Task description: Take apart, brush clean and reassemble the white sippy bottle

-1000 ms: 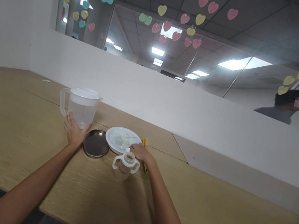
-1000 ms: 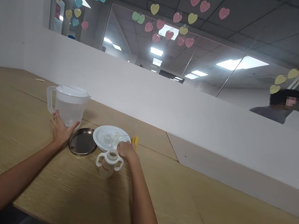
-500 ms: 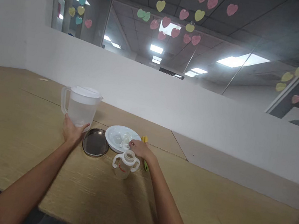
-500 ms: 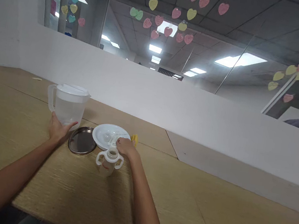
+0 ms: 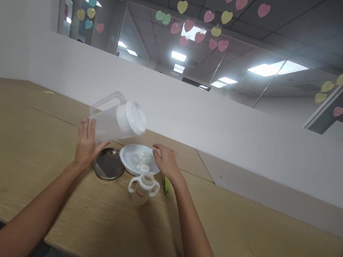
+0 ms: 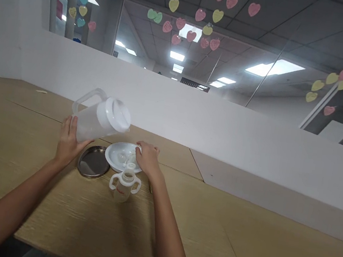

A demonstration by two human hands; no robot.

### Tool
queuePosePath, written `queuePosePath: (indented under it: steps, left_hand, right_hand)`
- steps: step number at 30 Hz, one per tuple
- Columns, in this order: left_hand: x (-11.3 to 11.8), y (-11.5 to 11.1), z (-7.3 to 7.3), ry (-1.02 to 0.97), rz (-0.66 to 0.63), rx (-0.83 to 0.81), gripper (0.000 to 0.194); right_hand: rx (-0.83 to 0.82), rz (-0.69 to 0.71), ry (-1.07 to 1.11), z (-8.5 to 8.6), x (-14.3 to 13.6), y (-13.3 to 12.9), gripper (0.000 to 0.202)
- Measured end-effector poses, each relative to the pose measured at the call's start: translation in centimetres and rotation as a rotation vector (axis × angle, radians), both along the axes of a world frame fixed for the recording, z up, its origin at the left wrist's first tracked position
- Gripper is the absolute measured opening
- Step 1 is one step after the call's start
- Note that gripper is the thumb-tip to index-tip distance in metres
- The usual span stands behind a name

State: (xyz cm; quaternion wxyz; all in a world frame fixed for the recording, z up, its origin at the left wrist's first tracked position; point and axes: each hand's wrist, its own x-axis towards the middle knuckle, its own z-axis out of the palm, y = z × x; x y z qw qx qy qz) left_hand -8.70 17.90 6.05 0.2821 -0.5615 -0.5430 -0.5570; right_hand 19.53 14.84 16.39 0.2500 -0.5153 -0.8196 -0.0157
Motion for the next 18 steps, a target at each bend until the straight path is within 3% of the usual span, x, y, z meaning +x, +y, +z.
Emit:
queuePosePath:
  steps: [5, 11, 18]
  left_hand:
    - [0.8, -0.7, 0.6, 0.197, -0.051, 0.033, 0.081]
    - [1.4, -0.7, 0.6, 0.359, -0.046, 0.059, 0.072]
    - [1.5, -0.5, 0.4, 0.335, -0.086, 0.032, 0.079]
  right_hand:
    - [0.087, -0.008, 0.069, 0.7, -0.2, -0.6, 0.030]
    - [0.054, -0.012, 0.023, 0.4, -0.1, -0.4, 0.031]
    - [0.054, 0.053, 0.132, 0.6, 0.2, -0.2, 0.030]
